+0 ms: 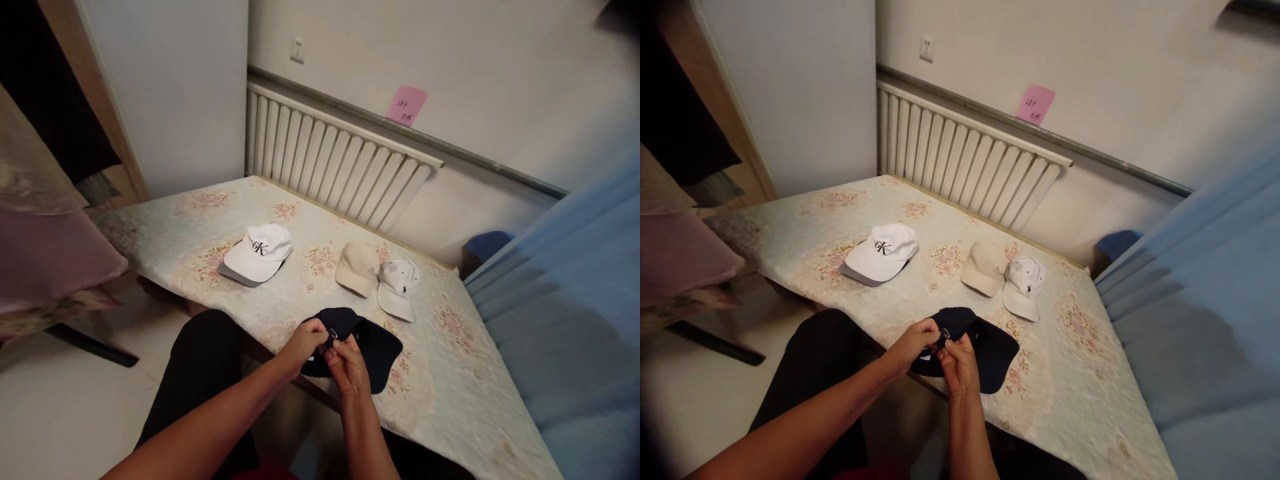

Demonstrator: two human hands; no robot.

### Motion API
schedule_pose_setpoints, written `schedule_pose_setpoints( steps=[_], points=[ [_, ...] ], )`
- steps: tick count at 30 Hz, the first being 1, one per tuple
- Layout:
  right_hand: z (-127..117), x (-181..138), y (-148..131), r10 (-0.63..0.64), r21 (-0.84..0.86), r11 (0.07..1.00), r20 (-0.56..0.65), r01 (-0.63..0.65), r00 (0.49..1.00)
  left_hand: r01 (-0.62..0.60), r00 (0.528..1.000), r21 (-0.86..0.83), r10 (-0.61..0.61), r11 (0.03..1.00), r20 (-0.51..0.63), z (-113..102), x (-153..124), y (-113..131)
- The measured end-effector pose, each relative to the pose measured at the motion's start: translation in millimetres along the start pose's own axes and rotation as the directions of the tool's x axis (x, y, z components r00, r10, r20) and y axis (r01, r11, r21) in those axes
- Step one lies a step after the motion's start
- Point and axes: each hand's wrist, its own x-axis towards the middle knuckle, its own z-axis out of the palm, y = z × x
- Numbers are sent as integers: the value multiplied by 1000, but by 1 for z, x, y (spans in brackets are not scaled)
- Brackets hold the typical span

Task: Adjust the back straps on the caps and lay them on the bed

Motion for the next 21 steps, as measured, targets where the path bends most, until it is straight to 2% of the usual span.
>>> schedule_pose_setpoints(
  steps=[10, 21],
  points=[
    [-2, -3, 2, 5, -15, 1000, 2, -5, 1000, 115, 993, 62, -115, 991, 2, -2, 5, 4],
    [1, -5, 0, 22, -78, 997, -43, -25, 999, 171, 985, 110, -172, 979, 8, -1, 7, 11]
  ],
)
